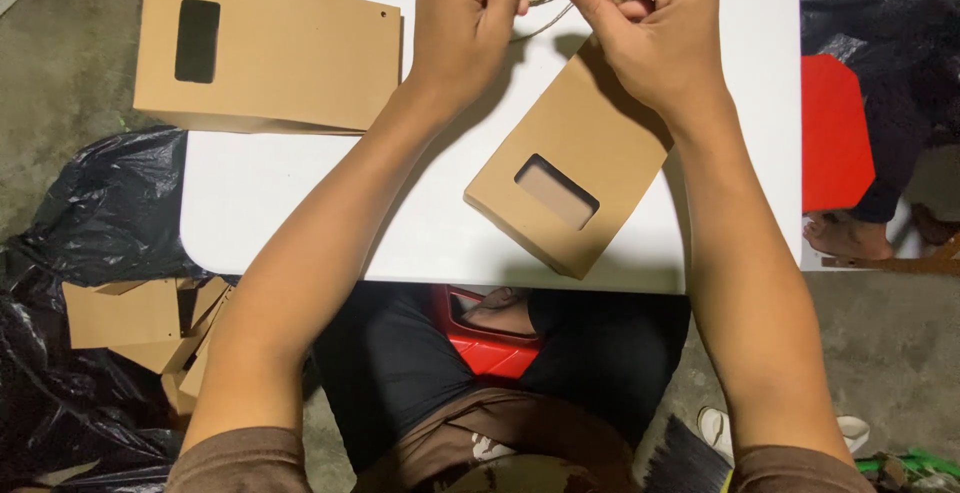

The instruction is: Assembling brown paper bags by threading twine through pre-punched holes and tying knots to create handles or closures.

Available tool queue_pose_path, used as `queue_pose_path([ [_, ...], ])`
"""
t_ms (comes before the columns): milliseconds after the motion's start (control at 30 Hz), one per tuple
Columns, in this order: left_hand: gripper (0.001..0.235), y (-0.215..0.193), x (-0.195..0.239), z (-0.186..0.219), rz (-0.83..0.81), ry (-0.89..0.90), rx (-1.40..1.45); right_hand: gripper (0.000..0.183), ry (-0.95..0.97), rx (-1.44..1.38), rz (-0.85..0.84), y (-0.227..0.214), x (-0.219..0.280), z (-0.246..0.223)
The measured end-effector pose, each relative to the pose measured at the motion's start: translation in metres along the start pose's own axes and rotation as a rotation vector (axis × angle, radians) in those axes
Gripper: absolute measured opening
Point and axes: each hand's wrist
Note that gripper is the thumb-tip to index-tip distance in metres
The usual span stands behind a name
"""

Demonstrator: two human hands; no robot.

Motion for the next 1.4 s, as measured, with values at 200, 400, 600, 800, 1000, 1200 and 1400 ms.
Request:
queue_pose_path([
  [200,0.026,-0.004,-0.005,0.013,-0.025,-0.007,0.184,0.01,-0.046,0.001,0.077,0.002,0.001,0.007],
  [400,0.023,0.006,-0.004,0.019,0.047,-0.227,0.398,0.023,-0.095,-0.028,0.056,0.007,0.001,0.002],
  [600,0.032,0.007,-0.003,0.011,-0.006,-0.409,0.538,0.035,-0.05,-0.125,0.019,0.01,0.003,0.0],
  [800,0.032,0.005,-0.003,0.009,-0.098,-0.45,0.608,0.027,0.008,-0.158,-0.014,0.01,0.001,-0.006],
  [1000,0.03,0.012,-0.002,-0.001,-0.026,-0.493,0.586,0.033,0.008,-0.144,0.0,0.009,0.006,0.003],
  [1200,0.039,0.011,0.001,-0.007,0.055,-0.517,0.372,0.032,-0.005,-0.103,0.014,0.008,0.006,0.002],
  [1400,0.039,0.009,0.001,-0.007,0.099,-0.456,0.367,0.04,-0.035,-0.061,0.018,0.007,0.006,-0.002],
])
Point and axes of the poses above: each hand's wrist, its own x-axis away from the middle knuckle, its own y-axis out of the palm, z = x × y, and after that the axes turned 3 degrees about -x, right-handed
